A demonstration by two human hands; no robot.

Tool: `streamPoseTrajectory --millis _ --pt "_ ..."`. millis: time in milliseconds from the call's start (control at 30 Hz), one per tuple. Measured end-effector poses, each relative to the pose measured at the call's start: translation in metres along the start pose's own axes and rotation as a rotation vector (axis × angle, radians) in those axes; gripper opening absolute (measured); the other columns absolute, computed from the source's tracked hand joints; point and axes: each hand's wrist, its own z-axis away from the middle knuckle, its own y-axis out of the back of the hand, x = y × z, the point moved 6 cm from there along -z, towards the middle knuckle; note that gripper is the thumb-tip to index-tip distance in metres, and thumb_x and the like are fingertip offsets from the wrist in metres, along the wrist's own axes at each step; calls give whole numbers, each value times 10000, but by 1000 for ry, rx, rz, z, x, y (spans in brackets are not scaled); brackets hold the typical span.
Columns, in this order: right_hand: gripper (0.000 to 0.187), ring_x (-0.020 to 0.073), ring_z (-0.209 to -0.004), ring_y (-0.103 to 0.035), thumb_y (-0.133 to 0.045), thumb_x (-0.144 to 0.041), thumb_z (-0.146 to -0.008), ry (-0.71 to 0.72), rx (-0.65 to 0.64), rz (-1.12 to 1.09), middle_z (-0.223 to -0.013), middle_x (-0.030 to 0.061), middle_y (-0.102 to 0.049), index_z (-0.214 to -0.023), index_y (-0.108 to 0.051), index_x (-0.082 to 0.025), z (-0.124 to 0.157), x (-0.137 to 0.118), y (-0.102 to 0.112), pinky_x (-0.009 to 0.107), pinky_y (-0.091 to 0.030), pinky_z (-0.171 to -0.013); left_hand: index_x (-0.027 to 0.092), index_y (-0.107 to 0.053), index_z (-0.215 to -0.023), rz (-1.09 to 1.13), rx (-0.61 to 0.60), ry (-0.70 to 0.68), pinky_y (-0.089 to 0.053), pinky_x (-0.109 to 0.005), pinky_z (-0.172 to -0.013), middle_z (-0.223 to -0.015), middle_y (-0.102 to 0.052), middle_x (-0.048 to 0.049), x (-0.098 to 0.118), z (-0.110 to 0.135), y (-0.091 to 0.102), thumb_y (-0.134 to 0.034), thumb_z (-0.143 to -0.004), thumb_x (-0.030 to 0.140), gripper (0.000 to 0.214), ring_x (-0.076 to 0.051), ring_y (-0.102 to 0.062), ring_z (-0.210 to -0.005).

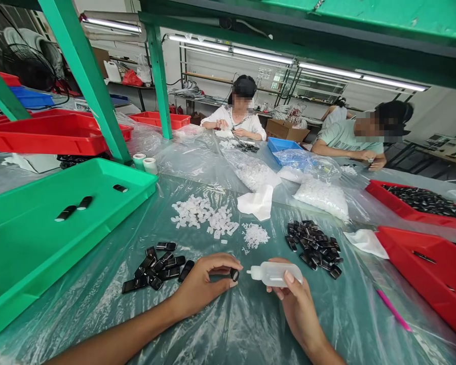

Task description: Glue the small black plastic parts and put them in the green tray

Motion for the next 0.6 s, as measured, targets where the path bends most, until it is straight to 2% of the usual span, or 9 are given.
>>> streamPoseTrajectory --millis 100,233,333,400,467,600 --pt "299 104 -550 -422 -563 -449 -820 -7 -7 -26 -653 -5 -549 -950 -626 -188 -1 0 -1 221 -334 -547 224 -663 -981 22 -1 1 -467 -309 -875 -1112 -590 -63 -1 1 0 -610 -782 155 217 -209 -575 -1014" --pt "296 114 -580 -434 -579 -445 -811 -23 -15 -42 -705 11 -568 -956 -630 -192 1 3 -2 222 -335 -542 204 -657 -952 8 2 8 -459 -294 -865 -1116 -585 -63 0 1 0 -622 -766 158 195 -202 -565 -1013" --pt "292 105 -558 -416 -579 -436 -814 -46 -30 -91 -702 9 -566 -960 -635 -189 1 5 -3 227 -358 -558 175 -624 -907 -95 36 36 -460 -233 -690 -947 -623 -42 0 0 0 -667 -719 176 192 -158 -575 -816" --pt "294 90 -525 -391 -565 -427 -826 -59 -45 -150 -691 5 -559 -958 -641 -176 1 6 -5 232 -372 -562 169 -583 -852 -167 38 61 -388 -197 -558 -757 -603 7 -2 0 0 -672 -714 194 166 -111 -502 -639" --pt "290 78 -498 -362 -550 -413 -840 -69 -51 -222 -686 2 -551 -941 -650 -161 -1 6 -7 239 -386 -562 174 -541 -805 -193 18 83 -318 -188 -505 -642 -547 45 -3 -1 -2 -642 -740 211 126 -88 -418 -554" --pt "280 61 -451 -288 -550 -385 -841 -74 -66 -394 -601 -30 -478 -900 -667 -138 -6 5 -12 244 -409 -539 191 -569 -878 -204 1 144 -341 -191 -514 -694 -571 25 -5 -1 0 -608 -772 282 144 -105 -463 -589"
